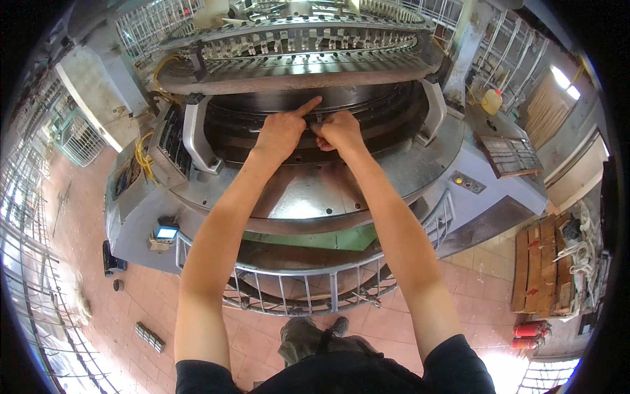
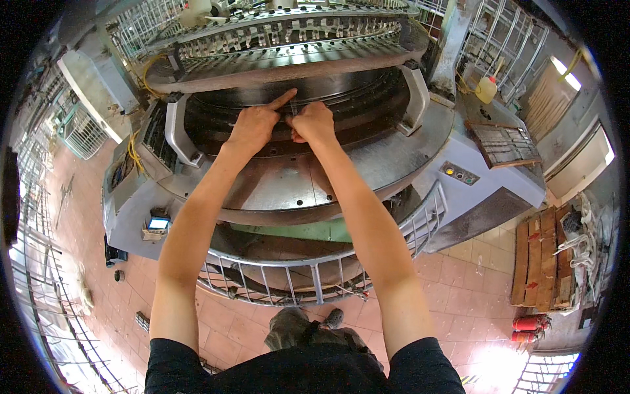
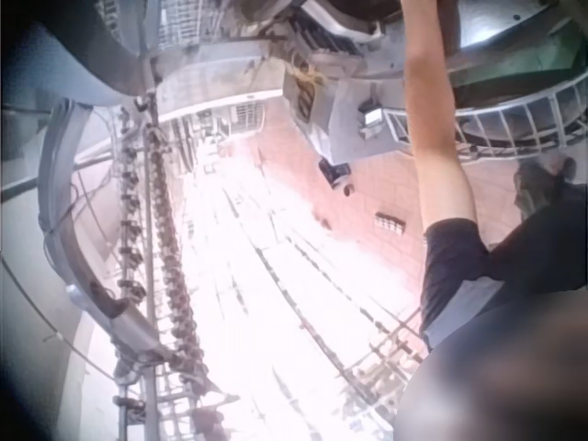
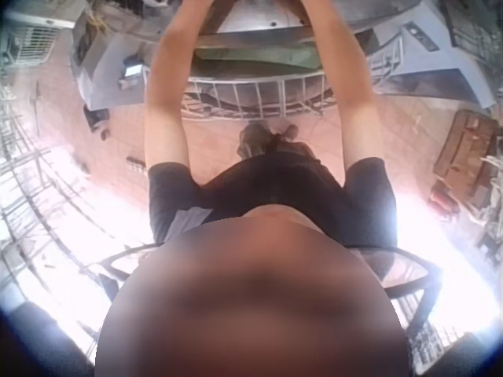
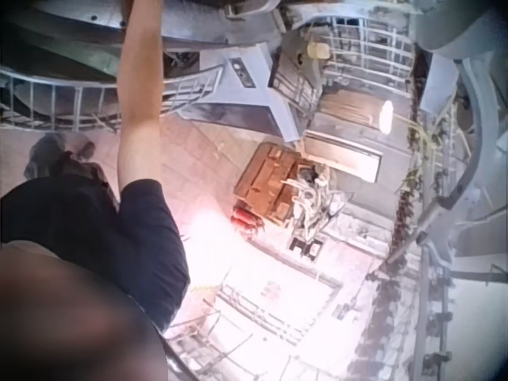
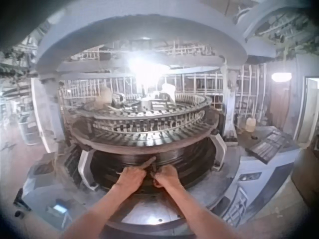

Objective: The person repeatedly installs small rectangular metal parts into slots on a large circular industrial machine. They pick up each part, align it with a slot, and press it into place, then retrieve the next part from a nearby tray. The process is repeated multiple times throughout the clip.

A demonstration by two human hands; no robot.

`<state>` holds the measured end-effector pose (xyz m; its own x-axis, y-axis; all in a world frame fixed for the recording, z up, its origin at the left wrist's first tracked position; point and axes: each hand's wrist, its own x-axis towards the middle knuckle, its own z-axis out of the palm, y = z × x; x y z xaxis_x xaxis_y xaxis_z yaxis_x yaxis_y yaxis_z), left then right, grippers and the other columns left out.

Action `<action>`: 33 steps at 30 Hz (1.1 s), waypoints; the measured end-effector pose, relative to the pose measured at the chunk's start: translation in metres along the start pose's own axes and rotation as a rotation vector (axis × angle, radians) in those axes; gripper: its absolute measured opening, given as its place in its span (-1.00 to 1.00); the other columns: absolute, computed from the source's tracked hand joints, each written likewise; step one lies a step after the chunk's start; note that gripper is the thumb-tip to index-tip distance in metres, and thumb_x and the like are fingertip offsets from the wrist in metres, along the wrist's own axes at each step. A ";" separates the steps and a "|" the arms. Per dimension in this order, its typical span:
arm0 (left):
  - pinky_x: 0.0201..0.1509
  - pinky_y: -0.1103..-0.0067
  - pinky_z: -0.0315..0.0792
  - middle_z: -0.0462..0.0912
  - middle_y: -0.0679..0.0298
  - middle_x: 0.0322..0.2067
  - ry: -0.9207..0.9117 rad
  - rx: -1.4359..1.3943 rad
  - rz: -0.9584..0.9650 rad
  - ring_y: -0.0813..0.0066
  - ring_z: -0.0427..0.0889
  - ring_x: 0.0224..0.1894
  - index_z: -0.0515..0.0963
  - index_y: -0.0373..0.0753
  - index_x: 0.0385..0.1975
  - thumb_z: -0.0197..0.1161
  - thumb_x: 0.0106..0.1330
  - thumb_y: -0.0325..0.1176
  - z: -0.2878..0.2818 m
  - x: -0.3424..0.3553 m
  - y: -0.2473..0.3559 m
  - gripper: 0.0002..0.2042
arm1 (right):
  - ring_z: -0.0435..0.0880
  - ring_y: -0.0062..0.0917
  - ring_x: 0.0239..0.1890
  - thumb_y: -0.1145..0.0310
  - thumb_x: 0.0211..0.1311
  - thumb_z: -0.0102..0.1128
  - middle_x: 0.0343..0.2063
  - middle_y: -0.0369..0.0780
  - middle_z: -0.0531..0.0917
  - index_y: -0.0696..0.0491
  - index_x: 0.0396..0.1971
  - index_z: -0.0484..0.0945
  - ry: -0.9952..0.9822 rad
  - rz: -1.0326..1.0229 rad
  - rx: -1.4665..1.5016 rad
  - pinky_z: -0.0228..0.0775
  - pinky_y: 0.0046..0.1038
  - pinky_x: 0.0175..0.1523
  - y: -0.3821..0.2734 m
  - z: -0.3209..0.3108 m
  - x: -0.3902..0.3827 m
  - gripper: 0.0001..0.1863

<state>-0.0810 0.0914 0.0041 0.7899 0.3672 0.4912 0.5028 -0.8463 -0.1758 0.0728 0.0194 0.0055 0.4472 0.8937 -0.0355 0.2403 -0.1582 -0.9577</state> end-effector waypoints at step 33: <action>-0.18 0.31 0.66 0.75 0.13 -0.30 0.003 0.167 -0.041 0.17 0.75 -0.18 0.04 0.09 0.54 0.22 0.17 -0.58 -0.001 0.018 -0.011 -0.11 | 0.74 -0.11 -0.29 0.28 0.01 0.40 -0.42 -0.03 0.74 0.08 -0.44 0.78 0.451 -0.539 -0.324 0.56 -0.22 -0.10 0.037 0.023 0.021 -0.82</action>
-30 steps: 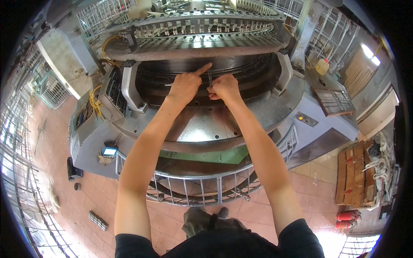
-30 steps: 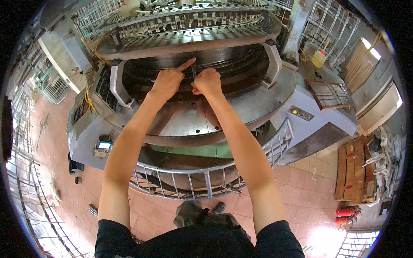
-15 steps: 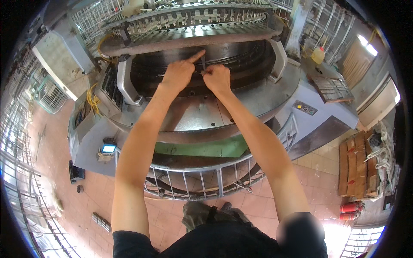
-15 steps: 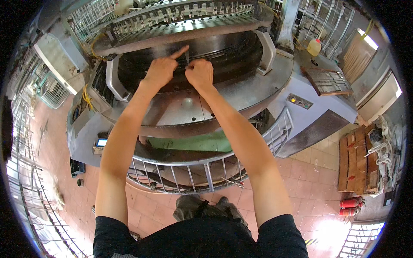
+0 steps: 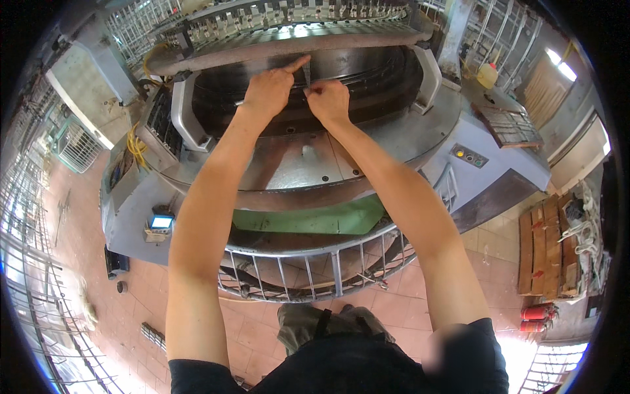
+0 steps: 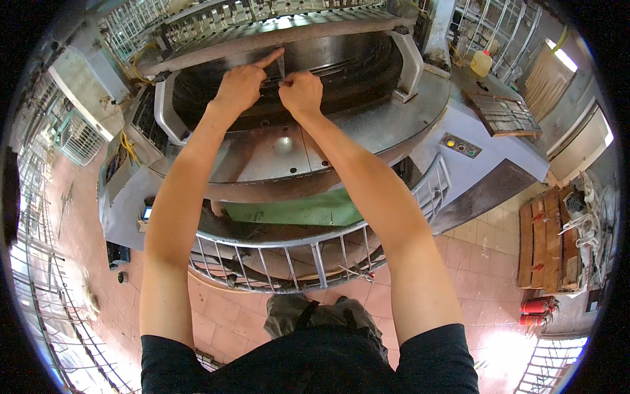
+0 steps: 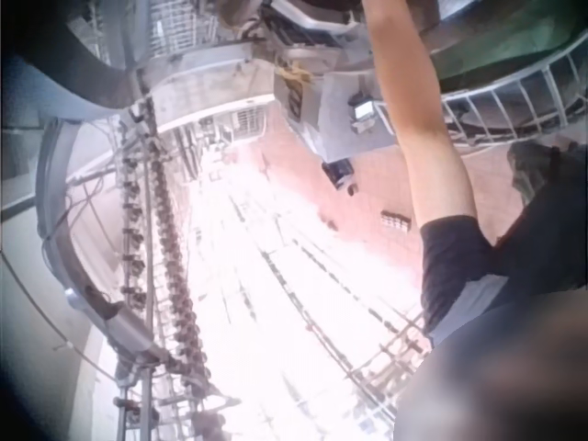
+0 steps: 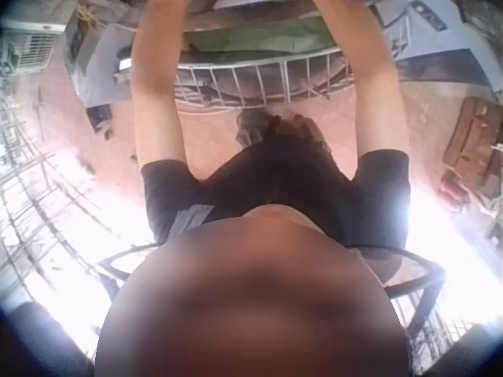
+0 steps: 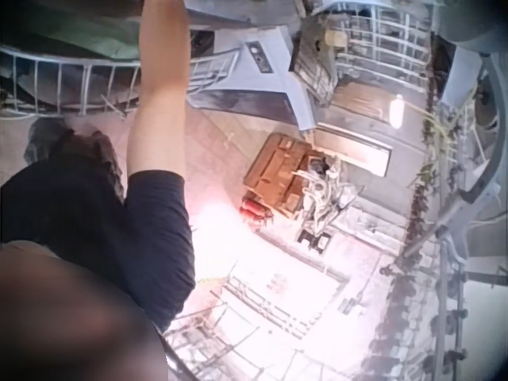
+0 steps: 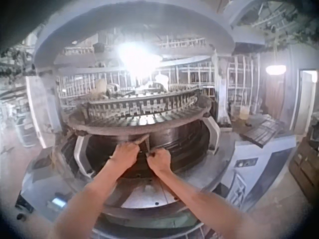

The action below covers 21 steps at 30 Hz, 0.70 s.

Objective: The person repeatedly installs small rectangular metal parts into slots on a large circular industrial machine. They pick up each part, align it with a slot, and press it into place, then retrieve the next part from a nearby tray. The process is repeated multiple times throughout the clip.

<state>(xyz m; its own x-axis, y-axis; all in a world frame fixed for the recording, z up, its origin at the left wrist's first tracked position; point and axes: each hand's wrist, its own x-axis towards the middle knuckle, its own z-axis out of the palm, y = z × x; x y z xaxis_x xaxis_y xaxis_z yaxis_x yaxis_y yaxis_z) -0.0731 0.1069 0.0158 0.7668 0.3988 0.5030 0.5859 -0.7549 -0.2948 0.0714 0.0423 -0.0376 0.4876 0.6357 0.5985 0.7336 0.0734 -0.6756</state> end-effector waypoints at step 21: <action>-0.09 0.36 0.63 0.74 0.01 -0.15 0.217 -0.417 -0.230 0.21 0.77 -0.16 0.69 -0.34 -0.15 0.26 0.13 -0.62 -0.035 -0.015 0.029 -0.73 | 0.75 -0.43 -0.48 0.24 0.24 0.43 -0.47 -0.13 0.78 0.19 -0.44 0.71 -0.236 0.341 0.397 0.49 -0.42 -0.45 -0.010 -0.012 0.046 -0.72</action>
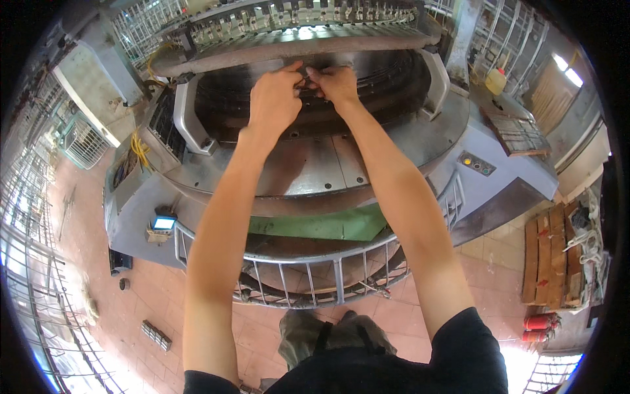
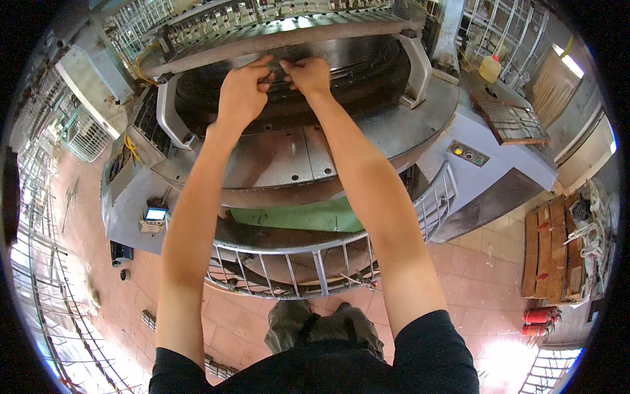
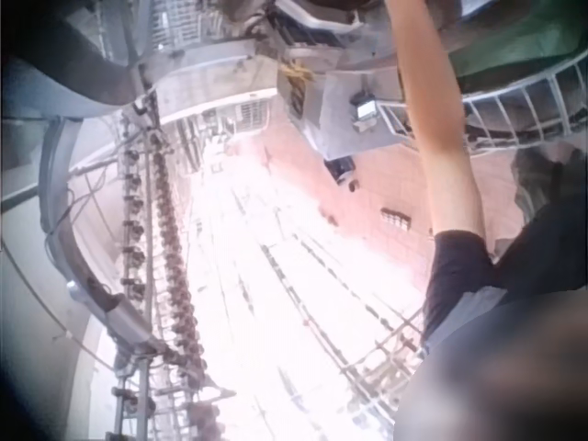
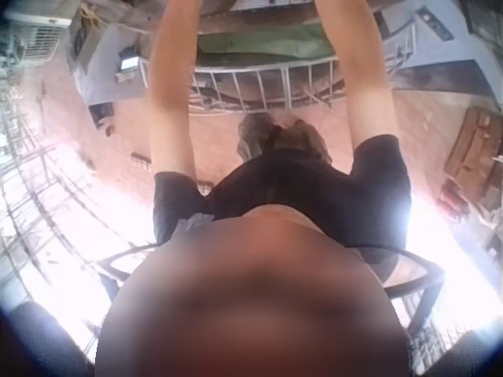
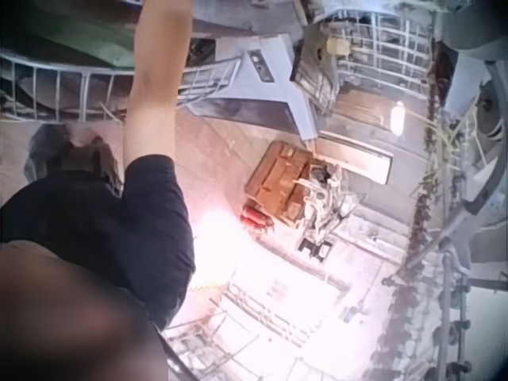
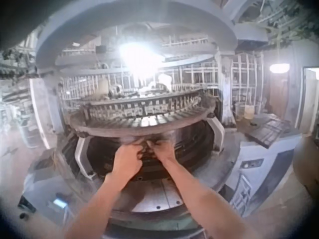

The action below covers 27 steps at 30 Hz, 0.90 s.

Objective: The person repeatedly installs small rectangular metal parts into slots on a large circular industrial machine. They pick up each part, align it with a slot, and press it into place, then retrieve the next part from a nearby tray. The process is repeated multiple times throughout the clip.

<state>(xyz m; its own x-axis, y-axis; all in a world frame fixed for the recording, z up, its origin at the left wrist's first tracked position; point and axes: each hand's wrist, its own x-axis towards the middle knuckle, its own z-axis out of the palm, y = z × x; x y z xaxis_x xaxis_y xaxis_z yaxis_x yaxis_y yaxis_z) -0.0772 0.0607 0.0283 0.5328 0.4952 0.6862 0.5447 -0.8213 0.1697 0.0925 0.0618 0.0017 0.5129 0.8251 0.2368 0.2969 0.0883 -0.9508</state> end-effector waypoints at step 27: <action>0.14 0.41 0.63 0.69 0.11 -0.13 -0.388 -1.365 -0.936 0.30 0.69 -0.04 0.56 -0.43 -0.18 0.37 0.25 -0.58 0.044 0.029 -0.030 -0.81 | 0.51 -0.62 -0.61 0.48 0.25 0.35 -0.54 -0.21 0.69 0.25 -0.42 0.69 -0.617 0.162 0.255 0.26 -0.54 -0.54 0.015 -0.050 -0.024 -0.87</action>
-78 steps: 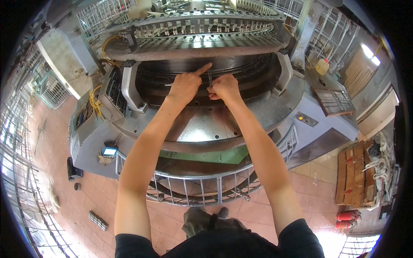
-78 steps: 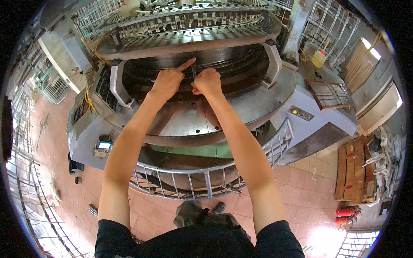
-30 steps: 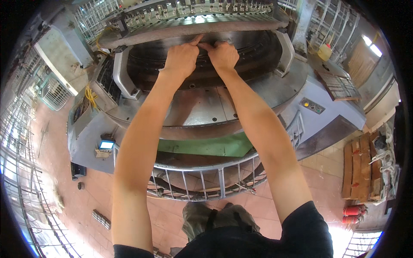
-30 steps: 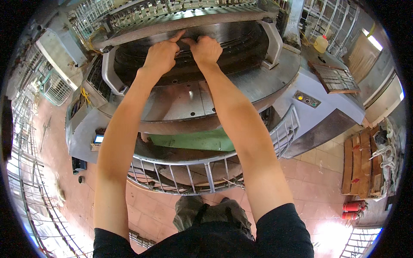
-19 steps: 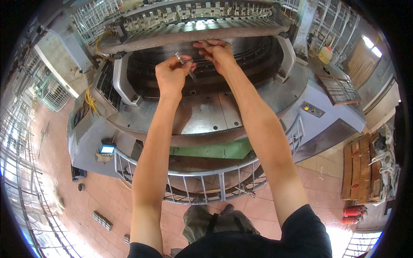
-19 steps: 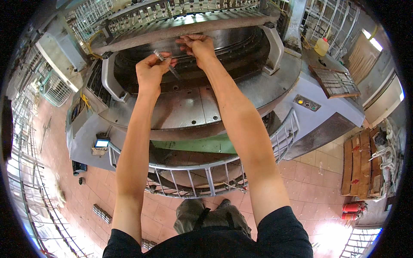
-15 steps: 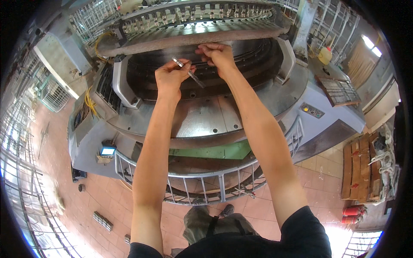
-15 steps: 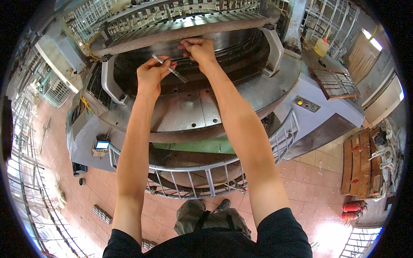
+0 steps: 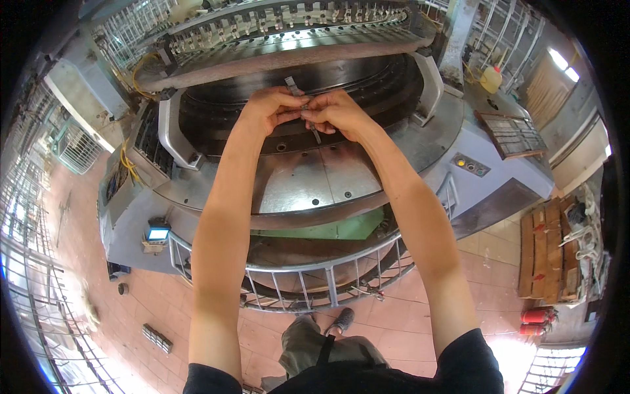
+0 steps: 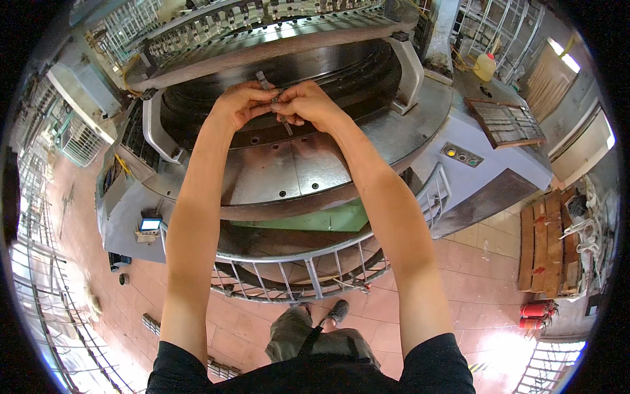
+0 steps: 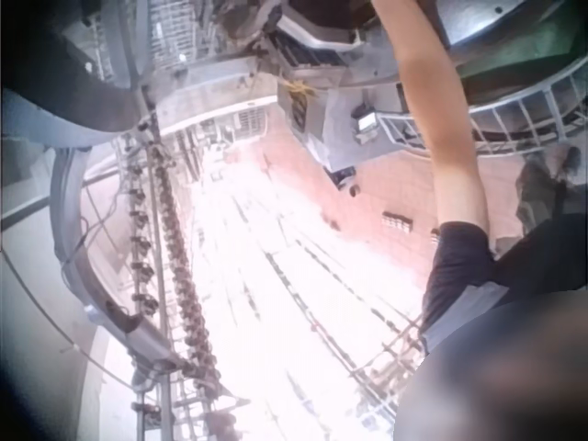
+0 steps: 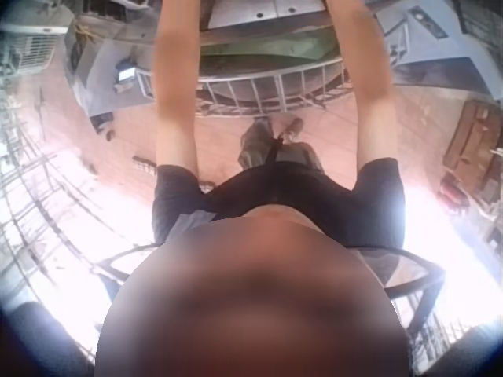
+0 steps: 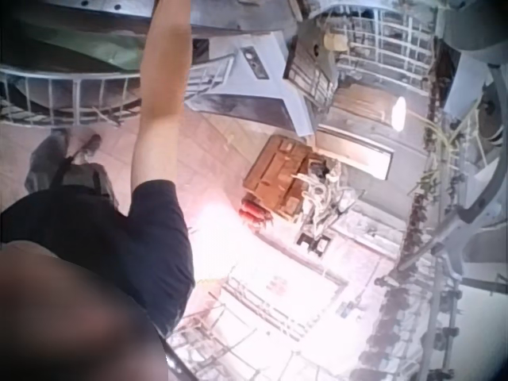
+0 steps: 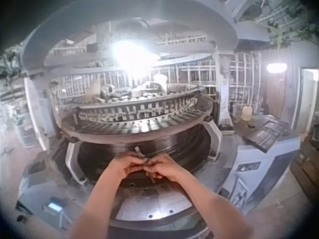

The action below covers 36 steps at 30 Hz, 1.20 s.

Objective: The person repeatedly installs small rectangular metal parts into slots on a large circular industrial machine. They pick up each part, align it with a slot, and press it into place, then retrieve the next part from a nearby tray. The process is repeated multiple times throughout the clip.

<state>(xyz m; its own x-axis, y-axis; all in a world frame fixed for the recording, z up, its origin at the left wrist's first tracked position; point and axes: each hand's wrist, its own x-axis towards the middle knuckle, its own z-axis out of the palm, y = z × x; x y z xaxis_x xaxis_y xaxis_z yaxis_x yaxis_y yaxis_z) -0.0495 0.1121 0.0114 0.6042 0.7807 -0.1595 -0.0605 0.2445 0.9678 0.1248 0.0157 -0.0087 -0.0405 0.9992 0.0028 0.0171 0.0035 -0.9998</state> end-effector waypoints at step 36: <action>0.00 0.28 0.60 0.63 0.20 0.14 0.444 1.381 1.000 0.07 0.71 -0.09 0.72 -0.27 -0.33 0.25 -0.09 -0.69 0.020 -0.012 -0.041 -0.71 | 0.75 -0.13 -0.26 0.28 0.14 0.32 -0.38 -0.01 0.75 0.11 -0.31 0.77 0.560 -0.419 -0.634 0.55 -0.29 -0.06 0.021 0.000 0.006 -0.77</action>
<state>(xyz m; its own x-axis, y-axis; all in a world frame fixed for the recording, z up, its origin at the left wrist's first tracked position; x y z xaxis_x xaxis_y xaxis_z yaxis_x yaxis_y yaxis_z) -0.0386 0.0810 -0.0220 0.5031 0.4536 0.7356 0.5585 -0.8202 0.1239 0.1251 0.0222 -0.0297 0.3163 0.7850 0.5327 0.6565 0.2242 -0.7202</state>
